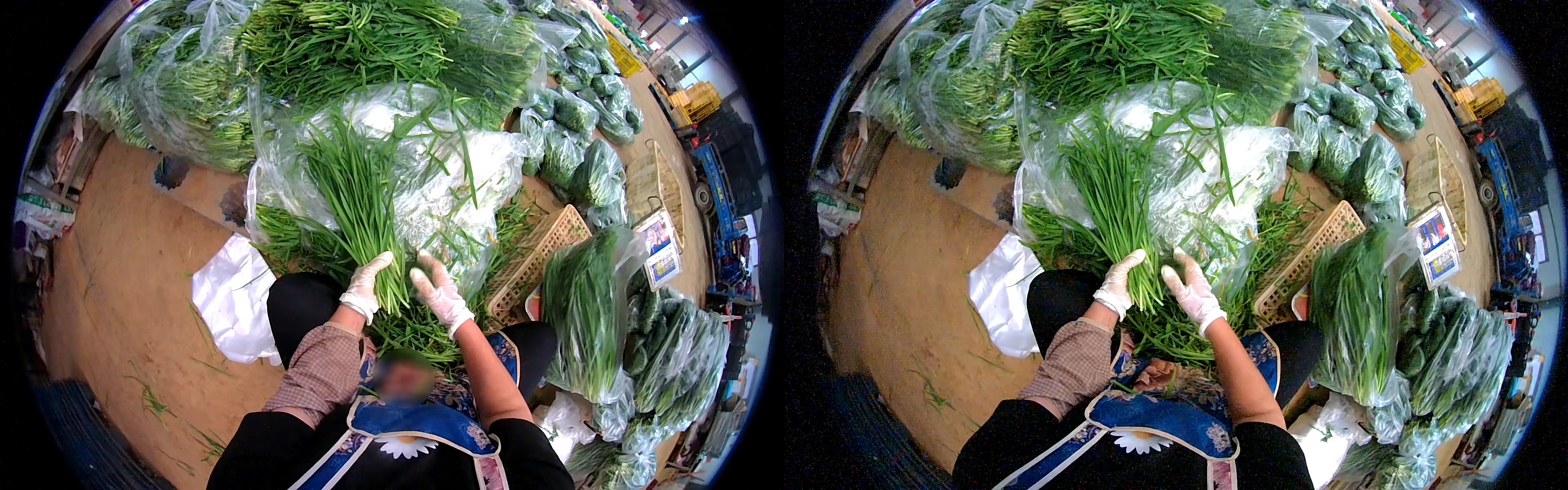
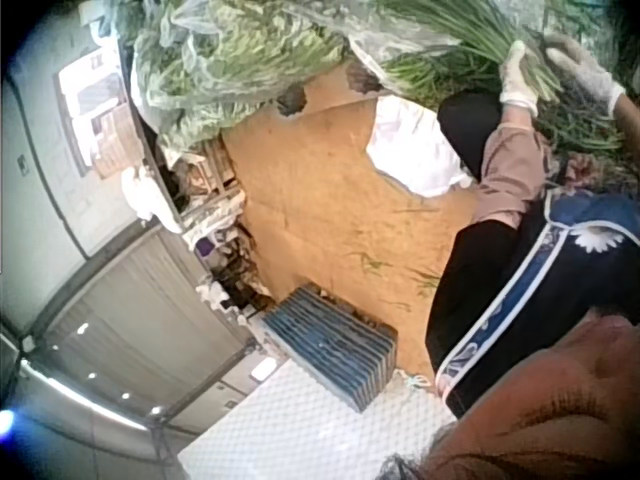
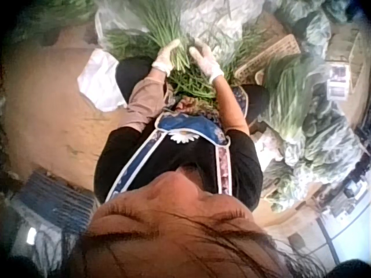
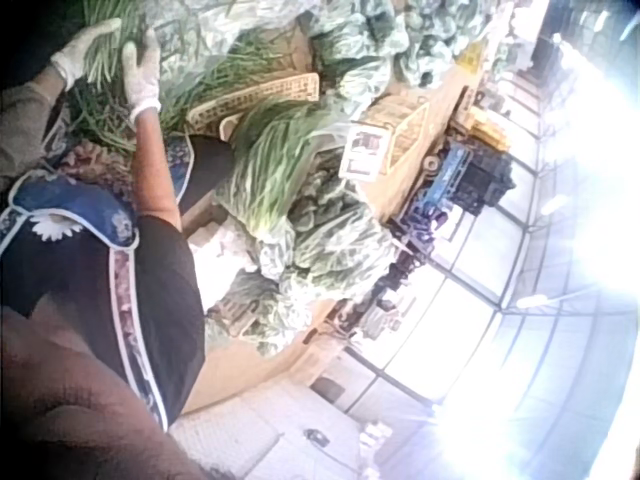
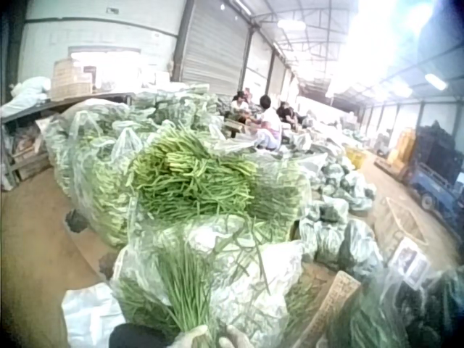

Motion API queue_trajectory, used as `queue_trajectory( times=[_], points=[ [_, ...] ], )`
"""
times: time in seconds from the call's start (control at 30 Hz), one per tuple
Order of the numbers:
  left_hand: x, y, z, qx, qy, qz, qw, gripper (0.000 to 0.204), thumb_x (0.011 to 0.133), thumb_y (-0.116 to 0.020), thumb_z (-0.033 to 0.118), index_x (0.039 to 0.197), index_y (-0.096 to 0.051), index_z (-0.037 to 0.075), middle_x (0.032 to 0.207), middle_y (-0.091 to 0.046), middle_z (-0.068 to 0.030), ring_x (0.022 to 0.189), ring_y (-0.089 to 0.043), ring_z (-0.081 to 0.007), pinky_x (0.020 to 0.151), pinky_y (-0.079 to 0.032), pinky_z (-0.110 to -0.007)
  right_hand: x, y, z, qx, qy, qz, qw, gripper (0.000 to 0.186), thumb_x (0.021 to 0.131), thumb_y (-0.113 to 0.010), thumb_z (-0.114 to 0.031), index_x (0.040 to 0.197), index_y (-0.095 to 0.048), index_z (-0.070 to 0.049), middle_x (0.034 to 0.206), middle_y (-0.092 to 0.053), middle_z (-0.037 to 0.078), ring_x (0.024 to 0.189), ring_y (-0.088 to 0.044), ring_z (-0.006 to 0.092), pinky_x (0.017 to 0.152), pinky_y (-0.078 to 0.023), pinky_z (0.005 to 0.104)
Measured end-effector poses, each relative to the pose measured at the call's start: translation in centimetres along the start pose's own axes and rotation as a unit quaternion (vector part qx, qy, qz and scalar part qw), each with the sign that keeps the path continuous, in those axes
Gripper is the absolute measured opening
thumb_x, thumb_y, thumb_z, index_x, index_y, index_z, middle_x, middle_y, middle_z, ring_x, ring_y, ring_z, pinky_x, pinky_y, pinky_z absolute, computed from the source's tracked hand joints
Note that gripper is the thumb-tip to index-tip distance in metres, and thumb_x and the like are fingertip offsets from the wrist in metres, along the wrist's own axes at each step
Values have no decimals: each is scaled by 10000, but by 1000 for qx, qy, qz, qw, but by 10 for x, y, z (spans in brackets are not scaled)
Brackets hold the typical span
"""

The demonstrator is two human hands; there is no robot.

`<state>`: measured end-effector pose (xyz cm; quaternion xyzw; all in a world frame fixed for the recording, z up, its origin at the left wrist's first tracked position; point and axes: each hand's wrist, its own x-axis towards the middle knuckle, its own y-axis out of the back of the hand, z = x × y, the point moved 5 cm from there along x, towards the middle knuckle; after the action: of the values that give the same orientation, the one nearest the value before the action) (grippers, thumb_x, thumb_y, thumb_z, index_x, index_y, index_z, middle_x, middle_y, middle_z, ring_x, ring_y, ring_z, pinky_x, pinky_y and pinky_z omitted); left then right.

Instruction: The person sorts green stalks by hand, picking bunches from a pile and placing them into plastic bags.

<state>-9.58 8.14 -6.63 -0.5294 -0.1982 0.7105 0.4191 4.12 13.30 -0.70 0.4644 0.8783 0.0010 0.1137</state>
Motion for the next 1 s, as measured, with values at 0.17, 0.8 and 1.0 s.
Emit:
queue_trajectory(
  times=[0.17, 0.8, 1.0],
  points=[
    [-18, -29, 3, -30, 29, -175, 984, 464, 859, -609, 182, 1259, -486, -18, 1203, -586, -150, 1029, -619, -233, 872, -514, -334, -39, -16, 24, -24, -184, -172, 967, 425, 905, -520, -477, 935, -594, -59, 703, -599, 1, 525, -499, 69, 498, -399, 216],
    [-61, -56, -1, 311, 6, -295, 904, 358, 795, -677, 82, 1109, -570, -52, 707, -613, -77, 548, -556, -120, 478, -435, -220, -3, 59, -157, -428, 264, 156, 850, 183, 812, -674, -215, 939, -611, -99, 754, -619, 53, 672, -591, 202, 616, -489, 330],
    [-75, -53, -5, 336, 45, -336, 879, 482, 736, -746, 195, 1119, -561, -32, 712, -608, -68, 566, -565, -124, 493, -438, -228, 6, 157, -162, -544, 200, 286, 763, 139, 803, -608, -74, 939, -580, -83, 922, -620, 135, 845, -595, 312, 731, -491, 399]
  ],
)
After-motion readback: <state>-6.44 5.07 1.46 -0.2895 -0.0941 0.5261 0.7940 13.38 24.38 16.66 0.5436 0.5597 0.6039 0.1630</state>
